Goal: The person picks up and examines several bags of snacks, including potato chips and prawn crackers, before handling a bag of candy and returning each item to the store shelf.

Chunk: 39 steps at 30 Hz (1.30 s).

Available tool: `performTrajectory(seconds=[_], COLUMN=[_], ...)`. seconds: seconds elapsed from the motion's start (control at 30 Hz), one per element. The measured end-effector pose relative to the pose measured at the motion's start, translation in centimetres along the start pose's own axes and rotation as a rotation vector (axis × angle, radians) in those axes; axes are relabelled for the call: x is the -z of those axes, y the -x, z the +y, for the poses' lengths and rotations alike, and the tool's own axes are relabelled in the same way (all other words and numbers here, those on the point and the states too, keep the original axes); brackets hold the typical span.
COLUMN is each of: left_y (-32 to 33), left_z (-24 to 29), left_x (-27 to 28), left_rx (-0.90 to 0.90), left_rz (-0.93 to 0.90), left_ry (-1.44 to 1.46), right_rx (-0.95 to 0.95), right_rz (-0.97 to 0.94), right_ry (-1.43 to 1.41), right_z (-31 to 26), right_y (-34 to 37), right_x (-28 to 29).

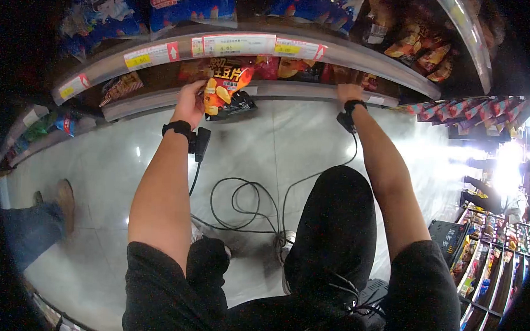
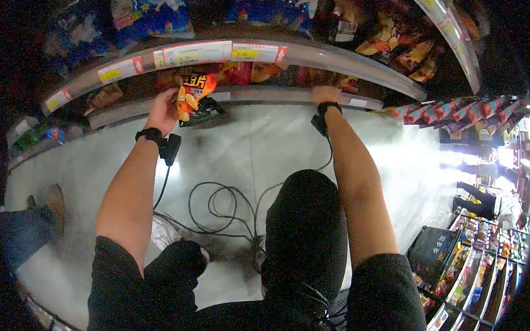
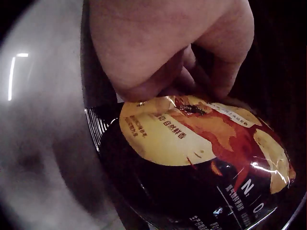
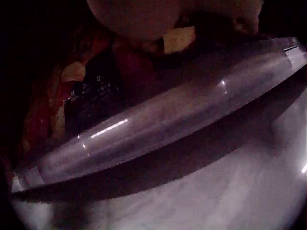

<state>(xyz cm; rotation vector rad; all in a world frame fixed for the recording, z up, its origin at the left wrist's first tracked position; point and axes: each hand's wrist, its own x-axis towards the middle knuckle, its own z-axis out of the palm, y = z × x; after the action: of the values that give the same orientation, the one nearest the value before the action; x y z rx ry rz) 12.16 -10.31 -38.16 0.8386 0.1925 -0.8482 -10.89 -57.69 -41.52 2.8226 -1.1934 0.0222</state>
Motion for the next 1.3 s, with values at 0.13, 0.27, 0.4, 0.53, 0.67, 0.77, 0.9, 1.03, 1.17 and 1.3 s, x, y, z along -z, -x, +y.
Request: performTrajectory(seconds=[0.13, 0.27, 0.4, 0.53, 0.67, 0.77, 0.9, 1.03, 1.17, 1.3], left_y=[0.3, 0.3, -0.2, 0.7, -0.6, -0.8, -0.8, 1.7, 0.9, 1.2], left_z=[-0.8, -0.6, -0.5, -0.6, -2.7, -3.8, -4.1, -4.2, -6.6, -6.8], left_x=[-0.5, -0.5, -0.5, -5.0, -9.6, -12.4, -13.8, -15.2, -13.9, -14.3], left_rx=[-0.017, -0.028, 0.031, 0.115, 0.201, 0.292, 0.295, 0.125, 0.020, -0.028], left_rz=[-0.003, -0.001, -0.067, -0.100, -0.218, -0.320, -0.367, -0.383, -0.506, -0.507], left_ry=[0.002, -0.011, -0.078, -0.164, -0.149, -0.154, -0.232, -0.971, -0.781, -0.783], right_rx=[-0.013, -0.036, 0.058, 0.151, 0.195, 0.179, 0.043, -0.061, -0.148, -0.304], right_rz=[-0.075, -0.114, 0.104, 0.044, -0.561, -0.629, -0.559, -0.534, -0.514, -0.585], right_ry=[0.046, 0.061, -0.032, -0.935, -1.406, -1.458, -1.441, -1.562, -1.598, -1.487], right_z=[-1.5, -2.3, -5.0, -10.8, -12.4, -13.3, -11.7, -10.3, -10.0, -9.7], right_y=[-1.1, -1.1, 2.6, 11.7, 16.9, 16.9, 16.3, 16.9, 17.7, 18.1], right_x=[2.3, 4.4, 7.1, 12.0, 13.7, 15.1, 14.7, 14.2, 14.7, 14.2])
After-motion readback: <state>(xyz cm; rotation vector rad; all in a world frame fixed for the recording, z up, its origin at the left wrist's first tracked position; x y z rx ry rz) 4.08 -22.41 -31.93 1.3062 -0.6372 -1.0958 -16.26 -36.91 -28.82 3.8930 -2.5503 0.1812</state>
